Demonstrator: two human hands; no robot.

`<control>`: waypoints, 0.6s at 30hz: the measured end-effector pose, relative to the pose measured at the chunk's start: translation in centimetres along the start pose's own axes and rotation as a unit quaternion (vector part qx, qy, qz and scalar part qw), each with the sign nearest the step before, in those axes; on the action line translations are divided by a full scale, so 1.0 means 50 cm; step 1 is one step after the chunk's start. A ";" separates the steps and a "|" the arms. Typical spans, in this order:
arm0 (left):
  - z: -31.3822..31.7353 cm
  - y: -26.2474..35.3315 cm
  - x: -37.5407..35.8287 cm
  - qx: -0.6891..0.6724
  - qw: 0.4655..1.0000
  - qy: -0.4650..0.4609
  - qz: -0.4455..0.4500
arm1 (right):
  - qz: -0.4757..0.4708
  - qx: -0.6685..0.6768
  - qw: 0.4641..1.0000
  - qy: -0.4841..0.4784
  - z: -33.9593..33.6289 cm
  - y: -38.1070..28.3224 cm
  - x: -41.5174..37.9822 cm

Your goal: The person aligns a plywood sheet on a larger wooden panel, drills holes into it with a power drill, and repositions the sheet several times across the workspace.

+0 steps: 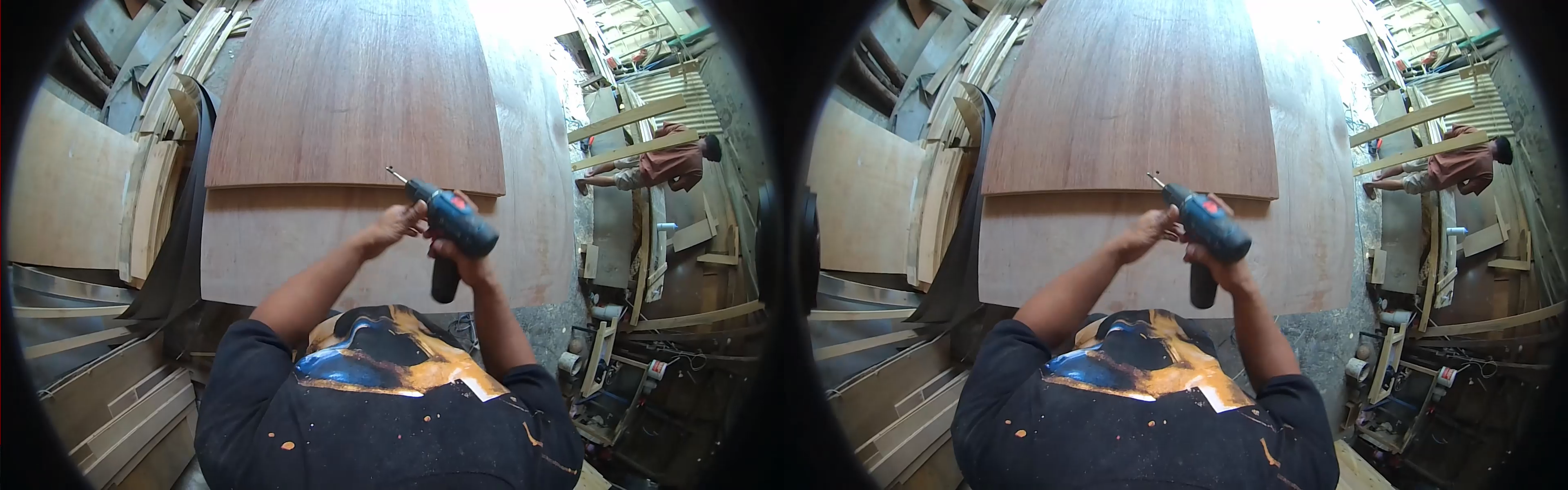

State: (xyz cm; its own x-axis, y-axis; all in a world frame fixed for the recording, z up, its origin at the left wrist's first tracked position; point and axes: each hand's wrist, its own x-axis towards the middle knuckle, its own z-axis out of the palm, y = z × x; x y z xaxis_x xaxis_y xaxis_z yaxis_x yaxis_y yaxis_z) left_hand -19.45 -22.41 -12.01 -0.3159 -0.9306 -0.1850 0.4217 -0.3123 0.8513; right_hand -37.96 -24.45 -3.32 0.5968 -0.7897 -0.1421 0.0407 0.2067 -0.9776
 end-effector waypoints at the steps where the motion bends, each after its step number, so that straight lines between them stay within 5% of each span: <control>1: -0.041 0.010 -0.002 0.029 0.999 0.018 0.005 | 0.030 0.006 1.000 -0.006 -0.002 -0.029 0.018; 3: -0.140 0.015 0.003 0.274 0.943 0.182 0.047 | 0.101 -0.044 0.994 0.022 -0.023 -0.055 0.062; 5: -0.237 0.059 -0.017 0.597 0.730 0.330 0.044 | 0.137 -0.090 0.985 0.043 -0.043 -0.064 0.110; 7: -0.315 0.058 -0.030 0.650 0.654 0.383 -0.059 | 0.153 -0.111 0.981 0.052 -0.034 -0.093 0.155; 18: -0.351 0.033 -0.041 0.653 0.653 0.368 -0.107 | 0.210 -0.184 0.960 0.034 -0.025 -0.102 0.258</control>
State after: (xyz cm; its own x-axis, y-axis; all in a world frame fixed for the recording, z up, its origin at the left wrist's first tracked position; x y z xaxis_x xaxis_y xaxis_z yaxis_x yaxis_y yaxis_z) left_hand -3.21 -24.36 -18.84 0.4476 -0.8824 -0.1447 -0.8018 -0.4677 0.3719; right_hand -31.47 -36.38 -0.36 0.4446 -0.7202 -0.5325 -0.4849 0.3063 -0.8192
